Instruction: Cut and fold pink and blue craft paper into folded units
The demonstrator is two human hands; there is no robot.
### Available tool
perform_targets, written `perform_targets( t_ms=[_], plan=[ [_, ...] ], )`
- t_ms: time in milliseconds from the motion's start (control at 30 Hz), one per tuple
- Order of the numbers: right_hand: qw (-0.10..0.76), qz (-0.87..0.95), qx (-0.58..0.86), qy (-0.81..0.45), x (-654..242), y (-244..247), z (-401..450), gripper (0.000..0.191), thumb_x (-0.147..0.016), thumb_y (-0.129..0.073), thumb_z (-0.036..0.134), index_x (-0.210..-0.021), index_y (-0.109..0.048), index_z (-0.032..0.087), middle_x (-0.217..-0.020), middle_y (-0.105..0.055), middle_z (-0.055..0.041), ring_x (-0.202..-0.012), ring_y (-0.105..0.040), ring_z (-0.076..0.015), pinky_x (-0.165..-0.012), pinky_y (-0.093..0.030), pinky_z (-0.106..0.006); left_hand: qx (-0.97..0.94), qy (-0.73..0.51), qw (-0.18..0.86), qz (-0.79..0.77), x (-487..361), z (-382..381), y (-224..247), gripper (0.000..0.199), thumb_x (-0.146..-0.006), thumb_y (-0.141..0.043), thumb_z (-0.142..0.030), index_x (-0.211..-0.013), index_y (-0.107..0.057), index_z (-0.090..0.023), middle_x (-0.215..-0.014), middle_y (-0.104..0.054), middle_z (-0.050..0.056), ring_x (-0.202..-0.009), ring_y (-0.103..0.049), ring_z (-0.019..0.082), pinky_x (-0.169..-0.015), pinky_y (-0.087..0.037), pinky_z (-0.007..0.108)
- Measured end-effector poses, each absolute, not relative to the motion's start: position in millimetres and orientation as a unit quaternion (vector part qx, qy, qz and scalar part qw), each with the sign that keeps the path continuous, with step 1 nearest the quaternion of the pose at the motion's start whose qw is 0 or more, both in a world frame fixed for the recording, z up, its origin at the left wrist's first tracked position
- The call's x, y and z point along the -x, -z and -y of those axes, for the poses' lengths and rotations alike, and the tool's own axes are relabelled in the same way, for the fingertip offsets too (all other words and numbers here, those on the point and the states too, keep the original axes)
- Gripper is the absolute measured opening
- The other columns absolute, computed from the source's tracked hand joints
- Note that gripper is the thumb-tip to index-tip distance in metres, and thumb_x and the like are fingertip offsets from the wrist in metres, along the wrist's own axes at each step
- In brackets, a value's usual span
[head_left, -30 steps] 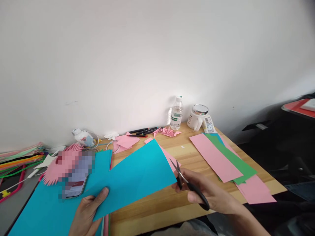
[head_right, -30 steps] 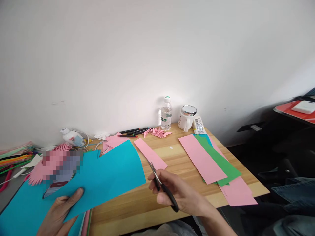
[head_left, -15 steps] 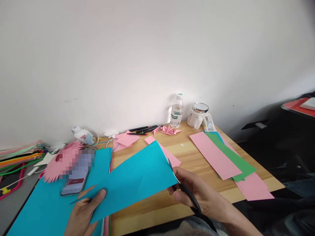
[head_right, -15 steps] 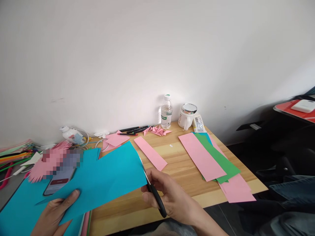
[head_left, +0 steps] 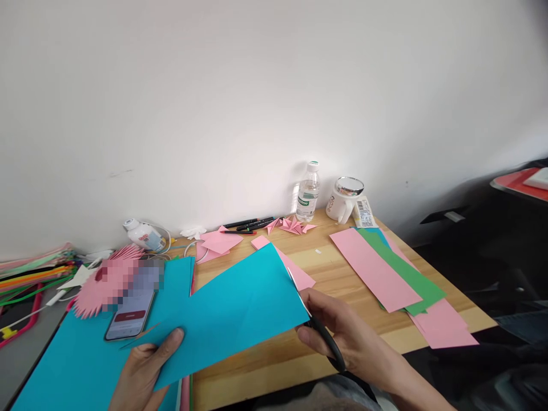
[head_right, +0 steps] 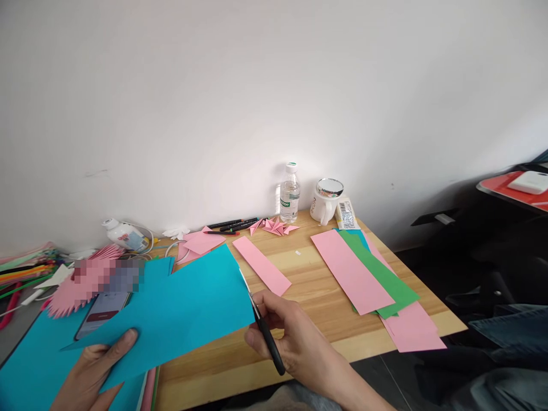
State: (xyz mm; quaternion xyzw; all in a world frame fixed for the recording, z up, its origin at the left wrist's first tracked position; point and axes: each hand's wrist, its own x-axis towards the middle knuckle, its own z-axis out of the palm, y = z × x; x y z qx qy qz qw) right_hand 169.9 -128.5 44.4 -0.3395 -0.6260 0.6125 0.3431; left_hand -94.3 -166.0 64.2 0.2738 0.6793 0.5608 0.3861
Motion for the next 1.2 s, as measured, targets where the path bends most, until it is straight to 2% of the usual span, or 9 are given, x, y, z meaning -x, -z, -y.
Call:
perform_targets(
  t_ms=[133, 200, 300, 467, 633, 800, 967, 1200],
  plan=[
    [0.343, 0.638, 0.354, -0.592, -169.2, -48.0, 129.7, 0.017, -0.083, -0.055, 0.034, -0.081, -0.05, 0.018, -0.071, -0.044, 0.002, -0.065, -0.04, -0.0108, -0.062, -0.036, -0.023, -0.27, -0.52, 0.434, -0.684, 90.5, 169.0, -70.6, 0.023, -0.037, -0.081, -0.025, -0.055, -0.067, -0.025, -0.047, -0.059, 0.002, -0.06, -0.06, 0.029, -0.05, -0.052, 0.034],
    [0.341, 0.642, 0.349, -0.592, -170.0, -50.3, 129.9, 0.019, -0.082, -0.057, 0.036, -0.082, -0.05, 0.018, -0.074, -0.046, 0.0013, -0.068, -0.043, -0.0116, -0.064, -0.038, -0.023, -0.243, -0.509, 0.464, -0.683, 95.5, 165.9, -66.0, 0.024, -0.033, -0.081, -0.022, -0.044, -0.06, -0.024, -0.049, -0.059, 0.003, -0.063, -0.06, 0.031, -0.051, -0.052, 0.035],
    [0.34, 0.637, 0.322, -0.612, -171.5, -53.0, 129.8, 0.022, -0.081, -0.058, 0.038, -0.082, -0.049, 0.018, -0.074, -0.046, 0.0017, -0.069, -0.045, -0.0115, -0.065, -0.04, -0.023, -0.194, -0.533, 0.492, -0.661, 106.6, 159.3, -51.5, 0.029, -0.028, -0.082, -0.017, -0.043, -0.058, -0.023, -0.051, -0.061, 0.003, -0.068, -0.061, 0.032, -0.056, -0.053, 0.036],
    [0.338, 0.63, 0.309, -0.627, -171.6, -56.3, 130.9, 0.023, -0.082, -0.056, 0.039, -0.079, -0.046, 0.019, -0.073, -0.045, 0.002, -0.067, -0.044, -0.0108, -0.065, -0.04, -0.023, -0.162, -0.556, 0.5, -0.644, 113.2, 156.1, -34.8, 0.036, -0.025, -0.084, -0.016, -0.04, -0.052, -0.021, -0.051, -0.059, 0.0, -0.061, -0.06, 0.026, -0.045, -0.051, 0.031],
    [0.335, 0.636, 0.315, -0.62, -169.9, -59.4, 131.8, 0.023, -0.082, -0.057, 0.04, -0.081, -0.048, 0.019, -0.073, -0.047, 0.0016, -0.066, -0.044, -0.0114, -0.064, -0.04, -0.024, -0.107, -0.582, 0.511, -0.623, 107.8, 153.9, -35.8, 0.04, -0.025, -0.086, -0.017, -0.037, -0.048, -0.02, -0.042, -0.053, -0.003, -0.045, -0.055, 0.018, -0.033, -0.043, 0.024],
    [0.348, 0.617, 0.324, -0.627, -167.1, -61.3, 130.8, 0.024, -0.077, -0.064, 0.036, -0.076, -0.047, 0.019, -0.072, -0.045, 0.0028, -0.065, -0.043, -0.0104, -0.063, -0.038, -0.022, -0.106, -0.565, 0.54, -0.615, 107.7, 152.3, -36.0, 0.033, -0.03, -0.086, -0.019, -0.05, -0.06, -0.019, -0.056, -0.064, 0.0, -0.054, -0.061, 0.022, -0.038, -0.049, 0.027],
    [0.342, 0.608, 0.33, -0.636, -165.6, -58.8, 130.3, 0.024, -0.076, -0.064, 0.035, -0.074, -0.047, 0.019, -0.069, -0.044, 0.003, -0.064, -0.04, -0.0104, -0.061, -0.036, -0.022, -0.12, -0.561, 0.53, -0.624, 109.8, 156.2, -33.7, 0.036, -0.027, -0.086, -0.017, -0.044, -0.054, -0.02, -0.063, -0.067, 0.003, -0.068, -0.064, 0.029, -0.045, -0.053, 0.031],
    [0.329, 0.605, 0.338, -0.641, -165.3, -55.7, 130.4, 0.025, -0.075, -0.062, 0.037, -0.074, -0.045, 0.019, -0.065, -0.038, 0.0036, -0.06, -0.033, -0.0101, -0.057, -0.031, -0.023, -0.116, -0.568, 0.519, -0.628, 107.3, 158.2, -36.8, 0.037, -0.027, -0.085, -0.015, -0.043, -0.052, -0.021, -0.065, -0.067, 0.001, -0.061, -0.063, 0.024, -0.04, -0.05, 0.028]
  ],
)
